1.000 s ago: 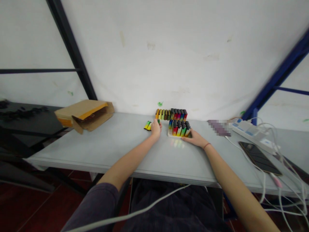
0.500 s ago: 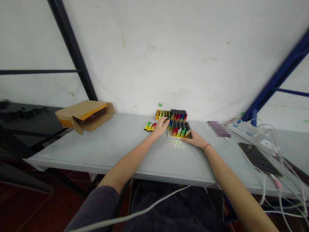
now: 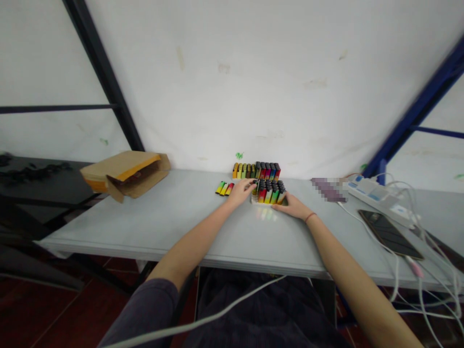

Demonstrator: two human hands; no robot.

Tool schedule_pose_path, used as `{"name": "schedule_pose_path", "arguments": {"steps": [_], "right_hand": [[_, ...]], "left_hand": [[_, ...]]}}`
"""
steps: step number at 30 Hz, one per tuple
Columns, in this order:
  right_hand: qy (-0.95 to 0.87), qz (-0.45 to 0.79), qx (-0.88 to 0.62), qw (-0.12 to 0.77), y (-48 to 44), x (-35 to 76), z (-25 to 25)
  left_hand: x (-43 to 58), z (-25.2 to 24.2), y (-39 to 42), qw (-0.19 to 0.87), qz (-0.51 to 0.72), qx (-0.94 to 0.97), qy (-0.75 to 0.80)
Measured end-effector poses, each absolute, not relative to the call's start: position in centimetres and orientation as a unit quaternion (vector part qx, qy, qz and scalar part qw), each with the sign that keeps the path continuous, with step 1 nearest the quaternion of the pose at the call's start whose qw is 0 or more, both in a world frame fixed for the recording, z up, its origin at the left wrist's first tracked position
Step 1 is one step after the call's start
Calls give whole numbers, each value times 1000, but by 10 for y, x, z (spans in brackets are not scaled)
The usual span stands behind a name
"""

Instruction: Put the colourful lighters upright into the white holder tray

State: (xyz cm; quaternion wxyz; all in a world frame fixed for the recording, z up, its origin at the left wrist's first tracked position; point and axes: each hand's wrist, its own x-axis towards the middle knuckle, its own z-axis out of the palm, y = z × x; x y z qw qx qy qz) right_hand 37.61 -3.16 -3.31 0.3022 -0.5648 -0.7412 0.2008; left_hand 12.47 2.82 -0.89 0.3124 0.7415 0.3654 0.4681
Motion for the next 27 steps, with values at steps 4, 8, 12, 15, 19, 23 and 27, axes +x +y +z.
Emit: {"name": "schedule_pose_path", "arguments": {"steps": [4, 8, 12, 15, 19, 23, 27], "right_hand": [[-735, 202, -570, 308, -31, 376, -33], [-733, 207, -571, 307, -31, 376, -33], [-737, 203, -568, 304, -32, 375, -32], [-739, 195, -569, 302, -33, 375, -31], [-732, 198, -578, 301, -33, 374, -30], [-733, 196, -578, 301, -34, 374, -30], [-735, 195, -574, 303, -34, 375, -30]], "left_hand": [[124, -10, 27, 320, 464, 746, 355], [124, -13, 27, 297, 458, 761, 351], [122, -7, 25, 228, 433, 796, 355], [114, 4, 25, 131, 405, 815, 393], [88, 17, 33, -2, 367, 761, 535], [67, 12, 44, -31, 271, 743, 611], [69, 4, 45, -31, 201, 764, 612]]}}
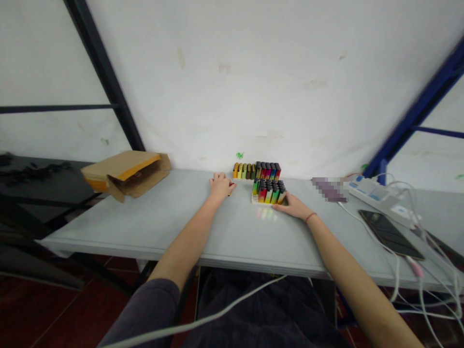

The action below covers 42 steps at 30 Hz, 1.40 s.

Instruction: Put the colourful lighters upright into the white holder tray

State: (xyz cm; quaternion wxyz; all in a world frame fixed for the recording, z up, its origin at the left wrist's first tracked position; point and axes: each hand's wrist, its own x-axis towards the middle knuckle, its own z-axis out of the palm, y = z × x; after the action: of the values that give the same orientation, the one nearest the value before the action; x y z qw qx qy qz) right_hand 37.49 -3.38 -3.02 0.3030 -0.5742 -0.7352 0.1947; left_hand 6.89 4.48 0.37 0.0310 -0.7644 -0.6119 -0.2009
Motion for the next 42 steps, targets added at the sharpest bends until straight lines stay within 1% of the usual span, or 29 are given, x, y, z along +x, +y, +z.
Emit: {"name": "schedule_pose_path", "arguments": {"steps": [3, 9, 11, 13, 15, 17, 19, 21, 22, 25, 28, 37, 42], "right_hand": [[-738, 193, -573, 300, -33, 375, -31], [-739, 187, -573, 302, -34, 374, -30], [-737, 186, -576, 302, -34, 374, -30], [-734, 186, -580, 302, -34, 374, -29], [-731, 187, -581, 304, -35, 374, -29], [-732, 190, -577, 308, -34, 374, -30], [-735, 193, -571, 310, -34, 375, -30], [-736, 196, -570, 307, -34, 375, -31], [-737, 197, -571, 305, -34, 375, -31], [-737, 194, -572, 304, -33, 376, -32], [-740, 190, -573, 297, -34, 376, -32], [-733, 194, -583, 291, -33, 376, -32], [-737, 197, -576, 294, -32, 376, -32]], "left_hand": [[76, 1, 42, 34, -180, -781, -597], [90, -7, 36, 0, -180, -813, -553], [96, -9, 35, -8, -205, -806, -556], [101, -9, 36, -40, -266, -776, -570], [105, -8, 39, -113, -360, -729, -572], [108, -5, 42, -237, -450, -659, -554], [112, -1, 43, -378, -509, -571, -522], [115, 2, 42, -493, -531, -486, -488], [116, 3, 41, -534, -532, -458, -471], [119, 3, 36, -609, -508, -423, -438], [120, 2, 32, -626, -494, -422, -431], [122, 2, 29, -619, -517, -379, -453], [123, -3, 31, -593, -545, -362, -469]]}}
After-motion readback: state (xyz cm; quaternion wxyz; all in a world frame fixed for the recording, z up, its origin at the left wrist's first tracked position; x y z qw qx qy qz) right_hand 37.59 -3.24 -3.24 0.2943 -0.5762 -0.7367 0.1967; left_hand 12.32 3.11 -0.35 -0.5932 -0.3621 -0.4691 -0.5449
